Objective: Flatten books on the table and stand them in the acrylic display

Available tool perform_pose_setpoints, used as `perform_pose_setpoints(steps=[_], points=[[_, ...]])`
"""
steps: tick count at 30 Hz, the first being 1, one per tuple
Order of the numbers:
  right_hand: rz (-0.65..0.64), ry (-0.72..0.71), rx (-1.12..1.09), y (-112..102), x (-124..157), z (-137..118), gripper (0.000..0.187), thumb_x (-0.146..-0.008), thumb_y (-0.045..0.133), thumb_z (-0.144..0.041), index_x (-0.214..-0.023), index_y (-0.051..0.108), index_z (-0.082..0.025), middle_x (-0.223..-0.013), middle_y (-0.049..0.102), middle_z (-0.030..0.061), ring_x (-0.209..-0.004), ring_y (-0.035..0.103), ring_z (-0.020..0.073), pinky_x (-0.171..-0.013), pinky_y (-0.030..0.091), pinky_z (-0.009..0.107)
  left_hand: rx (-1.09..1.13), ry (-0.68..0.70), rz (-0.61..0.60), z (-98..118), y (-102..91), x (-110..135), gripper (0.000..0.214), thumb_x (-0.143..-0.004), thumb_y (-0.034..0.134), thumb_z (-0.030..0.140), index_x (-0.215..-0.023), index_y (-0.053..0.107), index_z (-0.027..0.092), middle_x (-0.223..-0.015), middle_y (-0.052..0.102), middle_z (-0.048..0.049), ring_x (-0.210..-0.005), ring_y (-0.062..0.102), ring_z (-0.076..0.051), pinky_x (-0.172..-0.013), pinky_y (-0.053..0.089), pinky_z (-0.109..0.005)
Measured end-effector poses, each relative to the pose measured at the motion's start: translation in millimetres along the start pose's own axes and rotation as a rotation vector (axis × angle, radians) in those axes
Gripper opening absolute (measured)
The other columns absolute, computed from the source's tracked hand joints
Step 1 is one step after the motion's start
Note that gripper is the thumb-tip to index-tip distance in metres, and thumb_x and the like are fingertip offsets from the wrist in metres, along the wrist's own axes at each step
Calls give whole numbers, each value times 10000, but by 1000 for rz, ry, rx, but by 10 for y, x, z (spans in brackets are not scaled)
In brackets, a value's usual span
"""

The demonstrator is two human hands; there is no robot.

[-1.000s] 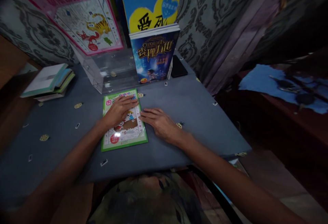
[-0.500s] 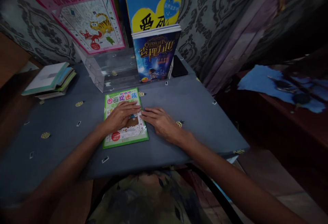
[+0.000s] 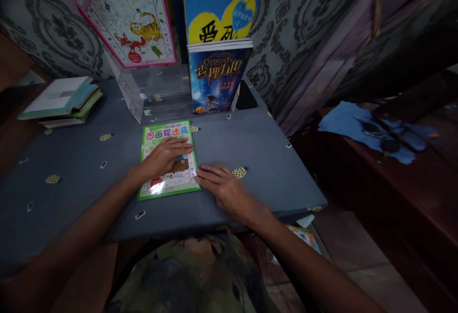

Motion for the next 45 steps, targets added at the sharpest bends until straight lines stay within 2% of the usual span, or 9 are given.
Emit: perform_pose_setpoints(steps=[8,12,18,21,25,31,38,42,45], points=[[-44,-13,-8,-52,91,-150,558,-834,437,21,-1316,654,-157,-1314,696,129,-1311,587,256,-1031,533,513,-27,-3,-50,59,-20,-2,374,-915,513,100,-1218,698,216,-1311,700,-71,-1341,562,-236,-1093,413,-496],[-68,7,-14,-66,90,-149,623,-809,446,32,-1355,630,-205,-1342,683,101,-1311,587,234,-1052,521,500,-8,53,-107,206,-38,70,364,-953,498,137,-1241,684,259,-1341,685,-32,-1368,531,-219,-1131,383,-490],[-81,30,-25,-81,83,-158,578,-821,454,1,-1330,651,-188,-1344,680,109,-1317,580,250,-1052,520,517,2,96,-206,476,-73,219,447,-904,514,87,-1307,639,231,-1389,652,-33,-1399,494,-232,-1179,328,-496],[-56,23,-17,-62,89,-163,568,-820,442,12,-1309,666,-173,-1329,688,122,-1306,589,256,-1047,521,516,-5,80,-248,527,-104,238,476,-892,518,78,-1330,619,234,-1412,635,-32,-1414,479,-235,-1186,317,-501],[-32,23,-27,-24,125,-167,583,-845,439,1,-1345,642,-219,-1317,698,105,-1322,578,246,-1043,522,507,-45,82,-269,579,-162,282,522,-875,499,37,-1343,610,240,-1400,644,-34,-1433,457,-243,-1193,299,-507],[17,13,-33,20,200,-179,556,-886,421,-27,-1364,623,-224,-1293,711,107,-1314,582,261,-1022,527,530,-143,71,-185,865,-122,559,478,-902,521,73,-1344,620,226,-1373,662,-67,-1424,467,-242,-1211,288,-496],[26,16,-2,68,180,-323,486,-914,461,-80,-1351,626,-214,-1289,715,97,-1313,576,276,-1078,478,543,-324,-226,-126,1297,125,812,540,-943,440,153,-1479,497,180,-1501,542,-116,-1463,409,-299,-1202,303,-566],[33,0,14,83,175,-392,477,-918,450,-80,-1352,617,-188,-1290,712,118,-1270,605,281,-1053,488,554,-358,-302,-22,1375,182,909,514,-939,426,123,-1431,554,203,-1498,546,-84,-1439,444,-307,-1186,309,-579],[58,0,30,82,174,-395,492,-909,435,-53,-1344,619,-190,-1278,719,110,-1253,614,284,-1034,494,558,-359,-358,48,1372,134,1058,517,-918,438,95,-1402,579,208,-1471,572,-81,-1420,467,-314,-1162,320,-596]])
Point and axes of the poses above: each hand's wrist, its own x-axis away from the middle knuckle, its own y-axis out of the palm, z = x × y, the point moved 3 cm from there along -x, towards the middle knuckle
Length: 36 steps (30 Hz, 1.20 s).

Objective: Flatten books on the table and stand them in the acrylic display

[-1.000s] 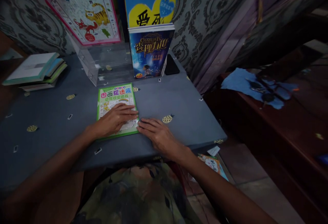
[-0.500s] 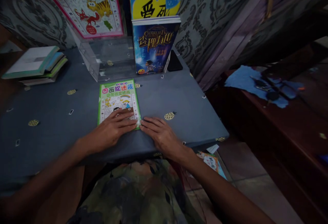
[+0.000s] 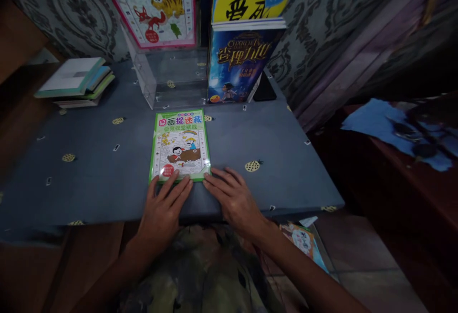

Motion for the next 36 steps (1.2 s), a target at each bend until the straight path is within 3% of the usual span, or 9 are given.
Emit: perform_pose_setpoints(steps=[10,16,19,29,32,36], points=[[26,13,-15,-13,-118,-82,415,-915,491,-61,-1273,657,-190,-1226,741,101,-1222,627,256,-1056,487,514,-13,-197,40,-371,-194,425,493,-932,372,30,-1340,609,172,-1393,643,-88,-1308,567,-296,-1080,379,-546],[-90,-133,-73,258,-503,-484,436,-904,486,-62,-1310,628,-132,-1317,693,129,-1287,589,241,-1102,461,471,-6,-201,84,-356,-183,424,469,-944,344,27,-1298,625,151,-1368,663,-77,-1288,582,-282,-1055,415,-509],[-149,-168,-102,357,-570,-537,444,-884,522,-72,-1311,626,-132,-1331,685,131,-1288,590,235,-1111,455,460,3,-196,94,-356,-179,414,469,-941,347,24,-1294,626,154,-1358,670,-76,-1279,586,-281,-1041,432,-510],[7,-6,-106,-78,-132,-7,403,-902,492,-48,-1214,694,-203,-1176,759,113,-1140,686,234,-933,565,442,156,-188,160,-507,-219,311,419,-940,383,49,-1192,677,210,-1214,736,-59,-1177,627,-253,-951,527,-465],[55,60,-155,-113,-173,118,419,-920,471,-59,-1234,689,-229,-1150,764,94,-1069,709,221,-900,586,416,219,-219,177,-694,-252,162,387,-968,389,101,-1196,674,229,-1174,739,-59,-1164,630,-236,-956,537,-432],[58,219,-182,-68,-475,349,386,-949,460,-139,-1243,696,-222,-1249,720,114,-1120,693,248,-951,577,437,226,-316,120,-1026,-190,-190,349,-996,421,224,-1278,624,206,-1230,706,-96,-1163,625,-259,-1009,513,-471]])
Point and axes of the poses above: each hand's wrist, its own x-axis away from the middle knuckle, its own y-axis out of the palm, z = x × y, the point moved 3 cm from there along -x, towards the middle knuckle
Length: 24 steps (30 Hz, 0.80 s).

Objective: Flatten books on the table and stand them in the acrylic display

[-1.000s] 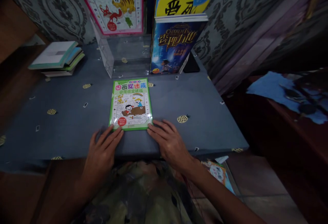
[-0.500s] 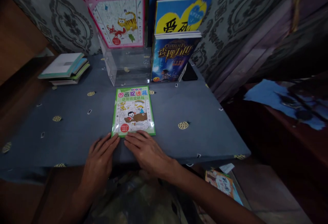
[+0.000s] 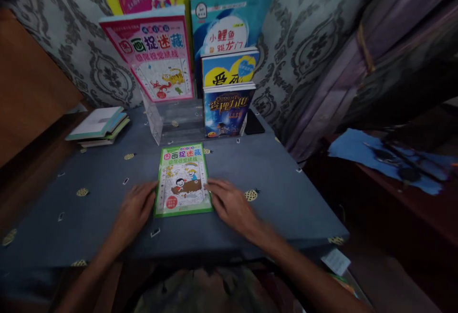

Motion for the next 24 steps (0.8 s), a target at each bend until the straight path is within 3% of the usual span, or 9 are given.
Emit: perform_pose_setpoints(steps=[3,6,11,16,21,24], points=[[-11,111,-29,22,-311,99,389,-922,496,-175,-1260,689,-197,-1275,699,133,-1150,675,271,-979,559,441,-25,-36,-63,-87,111,-285,371,-981,447,263,-1317,592,201,-1264,687,-107,-1174,619,-274,-1025,498,-488],[-33,211,-87,27,-495,145,395,-905,508,-179,-1258,685,-202,-1191,731,109,-1015,708,245,-931,562,410,-25,-47,-66,-118,197,-435,391,-985,423,278,-1332,576,188,-1266,680,-116,-1175,613,-279,-1031,487,-490],[-53,356,-340,148,-470,50,341,-893,520,-185,-1178,708,-174,-1060,753,99,-850,709,208,-795,580,357,12,-40,-81,-259,191,-606,382,-978,419,330,-1281,609,199,-1239,693,-102,-1172,621,-261,-1054,468,-441],[-132,309,-593,429,-497,-215,291,-868,565,-157,-1104,732,-186,-1117,737,85,-849,710,167,-779,576,297,-26,-21,-171,-391,86,-880,376,-990,394,374,-1206,641,191,-1233,690,-100,-1179,614,-255,-1048,467,-418],[-160,269,-618,452,-724,-139,296,-866,544,-107,-1074,742,-178,-809,747,25,-637,678,132,-634,537,243,-265,12,-163,-104,43,-909,325,-1011,418,355,-1199,637,207,-1368,607,-137,-1272,547,-301,-1030,460,-490],[-21,267,-582,302,-884,131,290,-907,520,-153,-1106,729,-178,-760,722,10,-538,638,118,-577,512,243,-292,150,-182,254,118,-846,301,-1001,486,358,-1225,616,204,-1340,617,-133,-1233,566,-288,-1025,468,-466]])
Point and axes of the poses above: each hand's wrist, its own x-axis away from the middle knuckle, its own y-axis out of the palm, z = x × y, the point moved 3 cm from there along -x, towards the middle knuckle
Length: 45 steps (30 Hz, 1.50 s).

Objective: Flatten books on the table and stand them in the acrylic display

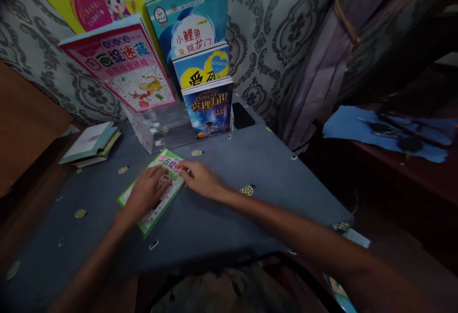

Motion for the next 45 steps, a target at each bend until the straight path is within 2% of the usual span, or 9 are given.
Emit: perform_pose_setpoints(steps=[2,4,9,19,31,37,41,45], points=[[115,-31,8,-186,-126,90,304,-917,491,-154,-1131,707,-170,-797,733,21,-560,644,118,-591,521,249,-47,46,-42,215,13,-23,340,-982,539,378,-1254,591,179,-1315,627,-136,-1214,570,-294,-1020,474,-462],[173,-40,17,-312,-222,194,293,-922,483,-162,-1124,695,-157,-822,742,40,-642,682,143,-634,539,268,-120,54,-89,366,31,-67,380,-964,574,404,-1256,579,159,-1295,630,-146,-1198,573,-310,-986,493,-463],[226,-55,-36,-399,-298,406,288,-953,444,-184,-1121,677,-156,-880,744,59,-746,711,154,-703,556,282,-235,3,-156,498,63,-172,242,-986,533,348,-1112,614,158,-1135,679,-134,-1103,625,-283,-874,541,-392],[247,-70,-90,-436,-258,443,284,-980,422,-184,-1145,652,-167,-909,734,36,-694,682,117,-640,521,238,-140,42,-32,445,93,-170,196,-988,502,286,-992,672,188,-1162,722,-106,-1079,677,-245,-900,546,-357],[248,-76,-46,-440,-206,362,304,-980,420,-179,-1162,663,-178,-906,722,24,-629,642,101,-653,517,248,-101,46,-1,417,99,-168,259,-995,466,246,-1081,700,174,-1198,730,-108,-1097,689,-256,-949,559,-399],[235,-71,-35,-445,-182,312,315,-986,414,-198,-1183,658,-167,-917,722,28,-538,586,82,-617,507,242,-104,40,-12,439,125,-148,253,-995,476,265,-1065,701,171,-1223,714,-123,-1152,666,-275,-968,556,-419],[155,-110,-8,-413,-144,269,332,-988,417,-199,-1219,655,-182,-849,711,1,-523,574,83,-621,500,238,-90,39,-15,433,138,-134,273,-998,477,276,-1131,685,159,-1252,696,-145,-1189,644,-288,-988,543,-441],[47,-195,167,-357,-98,222,333,-988,444,-198,-1227,677,-190,-825,727,16,-643,634,128,-685,499,263,-49,57,-29,350,102,-144,263,-999,481,265,-1141,688,186,-1240,708,-112,-1165,647,-262,-1019,520,-427]])
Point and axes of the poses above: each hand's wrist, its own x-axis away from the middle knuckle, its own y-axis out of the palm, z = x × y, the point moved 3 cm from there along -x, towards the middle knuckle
